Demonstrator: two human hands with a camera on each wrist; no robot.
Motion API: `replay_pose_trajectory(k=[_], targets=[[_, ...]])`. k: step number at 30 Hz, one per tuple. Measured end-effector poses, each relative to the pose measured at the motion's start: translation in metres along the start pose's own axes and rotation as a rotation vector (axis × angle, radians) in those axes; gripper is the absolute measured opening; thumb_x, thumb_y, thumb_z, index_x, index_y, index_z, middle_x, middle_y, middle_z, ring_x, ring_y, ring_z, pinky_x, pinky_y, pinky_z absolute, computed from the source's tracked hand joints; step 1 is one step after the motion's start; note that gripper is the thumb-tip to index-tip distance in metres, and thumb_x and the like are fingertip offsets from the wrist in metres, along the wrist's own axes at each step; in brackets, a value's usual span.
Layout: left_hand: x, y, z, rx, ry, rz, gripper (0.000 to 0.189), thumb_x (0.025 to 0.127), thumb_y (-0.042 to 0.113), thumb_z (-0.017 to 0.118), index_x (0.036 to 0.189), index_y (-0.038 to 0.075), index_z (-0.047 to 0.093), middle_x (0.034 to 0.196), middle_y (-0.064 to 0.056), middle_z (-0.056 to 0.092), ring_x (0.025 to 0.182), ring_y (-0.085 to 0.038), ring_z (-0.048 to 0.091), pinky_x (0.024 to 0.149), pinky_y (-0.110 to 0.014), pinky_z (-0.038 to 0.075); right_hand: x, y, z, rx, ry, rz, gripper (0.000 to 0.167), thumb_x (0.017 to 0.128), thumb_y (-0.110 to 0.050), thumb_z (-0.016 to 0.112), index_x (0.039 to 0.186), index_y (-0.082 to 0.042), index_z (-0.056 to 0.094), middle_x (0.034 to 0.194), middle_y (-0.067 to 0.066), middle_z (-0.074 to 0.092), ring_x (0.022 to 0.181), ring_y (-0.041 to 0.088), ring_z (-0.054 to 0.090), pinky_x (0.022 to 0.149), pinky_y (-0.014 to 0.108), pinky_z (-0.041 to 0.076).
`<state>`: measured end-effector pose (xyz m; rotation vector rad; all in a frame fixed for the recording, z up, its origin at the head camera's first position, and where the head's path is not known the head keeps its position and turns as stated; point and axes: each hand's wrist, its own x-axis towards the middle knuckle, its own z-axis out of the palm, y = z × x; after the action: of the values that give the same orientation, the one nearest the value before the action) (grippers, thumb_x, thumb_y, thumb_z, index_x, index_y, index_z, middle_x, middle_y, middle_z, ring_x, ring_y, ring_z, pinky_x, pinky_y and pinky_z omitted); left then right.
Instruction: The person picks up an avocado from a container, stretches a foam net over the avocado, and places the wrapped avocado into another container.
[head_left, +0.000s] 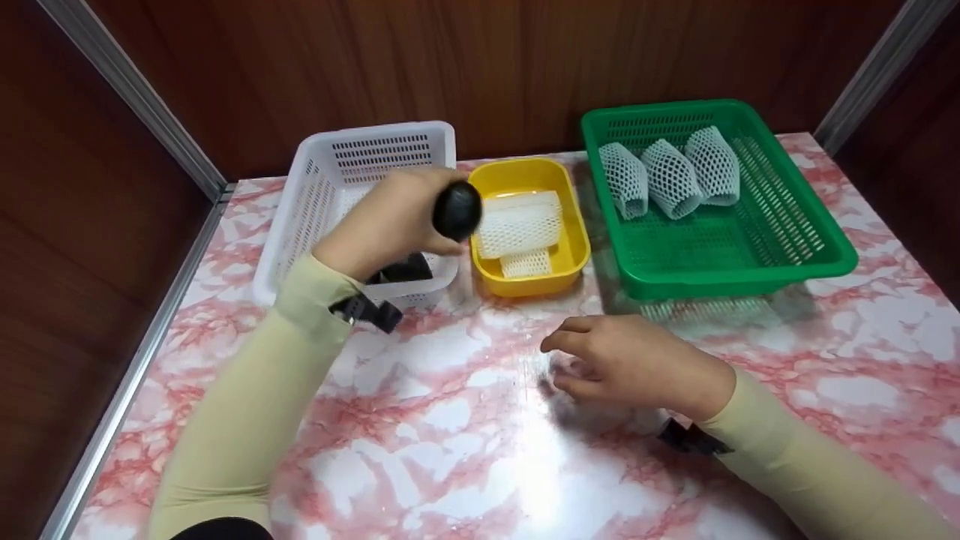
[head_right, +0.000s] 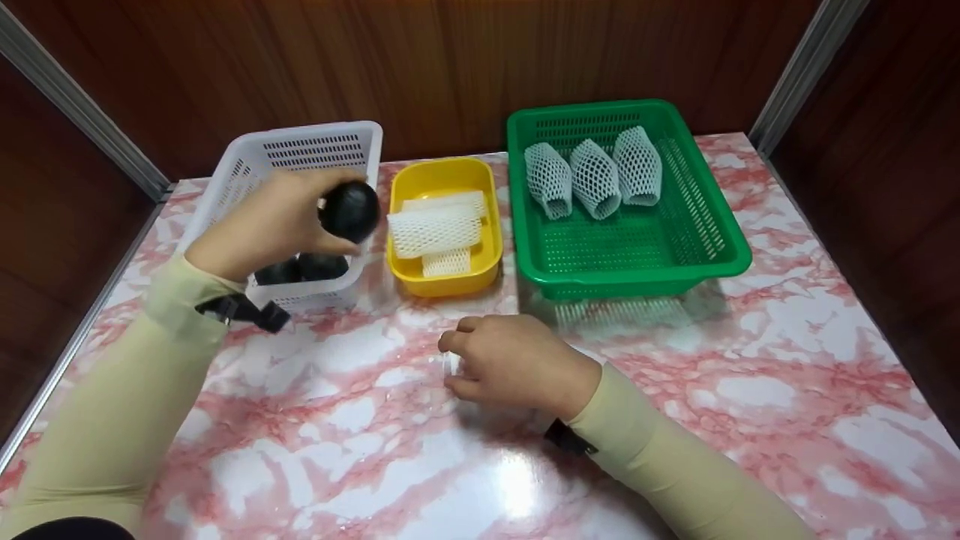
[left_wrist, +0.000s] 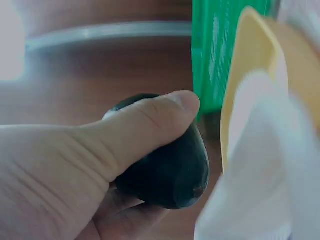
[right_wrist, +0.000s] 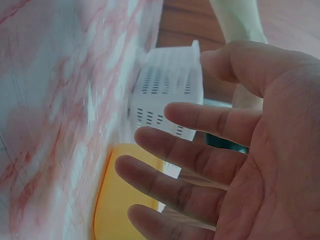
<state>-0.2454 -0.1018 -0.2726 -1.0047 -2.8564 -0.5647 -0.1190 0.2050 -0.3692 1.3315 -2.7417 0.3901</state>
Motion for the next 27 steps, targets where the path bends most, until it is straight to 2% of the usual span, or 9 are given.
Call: replay_pose_trajectory(k=[5, 8, 11, 13, 15, 19, 22, 27], targets=[[-0.008, 0.029, 0.015, -0.009, -0.021, 0.131, 0.072, 0.079, 0.027, 0.100, 0.140, 0.010, 0.066, 0.130, -0.009, 0.076, 0.115, -0.029, 0.070, 0.111, -0.045, 0.057, -0.001, 0.002, -0.004, 0.011, -0.028, 0.026, 0.031, 0.102, -0.031, 0.075, 0.126, -0.012, 0.077, 0.116, 0.006, 0.080, 0.099, 0.022, 0.079, 0.086, 0.043, 0.066], [-0.013, 0.043, 0.025, 0.005, -0.043, 0.203, 0.079, 0.079, 0.034, 0.101, 0.146, 0.013, 0.066, 0.133, -0.008, 0.077, 0.117, -0.028, 0.072, 0.111, -0.044, 0.058, -0.002, 0.004, -0.006, 0.017, -0.052, 0.045, 0.031, 0.102, -0.030, 0.074, 0.127, -0.011, 0.077, 0.116, 0.007, 0.080, 0.096, 0.022, 0.079, 0.086, 0.044, 0.066], [-0.020, 0.054, 0.034, 0.012, -0.072, 0.250, 0.088, 0.078, 0.037, 0.100, 0.155, 0.015, 0.062, 0.141, -0.007, 0.075, 0.126, -0.027, 0.072, 0.115, -0.043, 0.057, -0.003, 0.006, -0.008, 0.027, -0.072, 0.065, 0.030, 0.102, -0.029, 0.074, 0.126, -0.010, 0.077, 0.115, 0.007, 0.081, 0.086, 0.017, 0.076, 0.082, 0.042, 0.066], [-0.024, 0.060, 0.039, 0.013, -0.087, 0.271, 0.090, 0.079, 0.036, 0.100, 0.156, 0.014, 0.060, 0.144, -0.007, 0.074, 0.129, -0.027, 0.072, 0.116, -0.042, 0.056, -0.003, 0.007, -0.010, 0.027, -0.076, 0.072, 0.030, 0.102, -0.028, 0.074, 0.125, -0.010, 0.077, 0.112, 0.006, 0.081, 0.081, 0.015, 0.074, 0.079, 0.041, 0.065], [-0.028, 0.065, 0.046, -0.008, -0.095, 0.284, 0.087, 0.079, 0.035, 0.101, 0.153, 0.012, 0.060, 0.140, -0.007, 0.075, 0.125, -0.026, 0.073, 0.113, -0.041, 0.058, -0.003, 0.008, -0.011, 0.019, -0.075, 0.079, 0.030, 0.101, -0.029, 0.075, 0.124, -0.010, 0.078, 0.110, 0.006, 0.081, 0.081, 0.016, 0.074, 0.077, 0.041, 0.065], [-0.034, 0.071, 0.060, -0.035, -0.071, 0.318, 0.076, 0.078, 0.030, 0.100, 0.136, 0.007, 0.056, 0.117, -0.009, 0.075, 0.103, -0.027, 0.075, 0.095, -0.040, 0.064, -0.004, 0.010, -0.012, 0.013, -0.087, 0.104, 0.031, 0.100, -0.029, 0.076, 0.123, -0.009, 0.078, 0.108, 0.007, 0.081, 0.090, 0.022, 0.078, 0.079, 0.043, 0.066], [-0.037, 0.075, 0.069, -0.045, -0.063, 0.345, 0.071, 0.079, 0.025, 0.099, 0.129, 0.007, 0.053, 0.109, -0.009, 0.074, 0.096, -0.026, 0.076, 0.086, -0.038, 0.065, -0.005, 0.013, -0.014, 0.029, -0.126, 0.151, 0.028, 0.099, -0.028, 0.076, 0.120, -0.009, 0.078, 0.101, 0.005, 0.079, 0.084, 0.020, 0.075, 0.075, 0.041, 0.064], [-0.040, 0.082, 0.083, -0.095, -0.142, 0.337, 0.065, 0.077, 0.020, 0.100, 0.126, 0.012, 0.058, 0.116, -0.004, 0.076, 0.105, -0.021, 0.075, 0.095, -0.038, 0.064, -0.008, 0.020, -0.018, 0.033, -0.179, 0.212, 0.018, 0.094, -0.023, 0.076, 0.106, -0.009, 0.075, 0.083, -0.001, 0.067, 0.067, 0.011, 0.056, 0.061, 0.031, 0.050]])
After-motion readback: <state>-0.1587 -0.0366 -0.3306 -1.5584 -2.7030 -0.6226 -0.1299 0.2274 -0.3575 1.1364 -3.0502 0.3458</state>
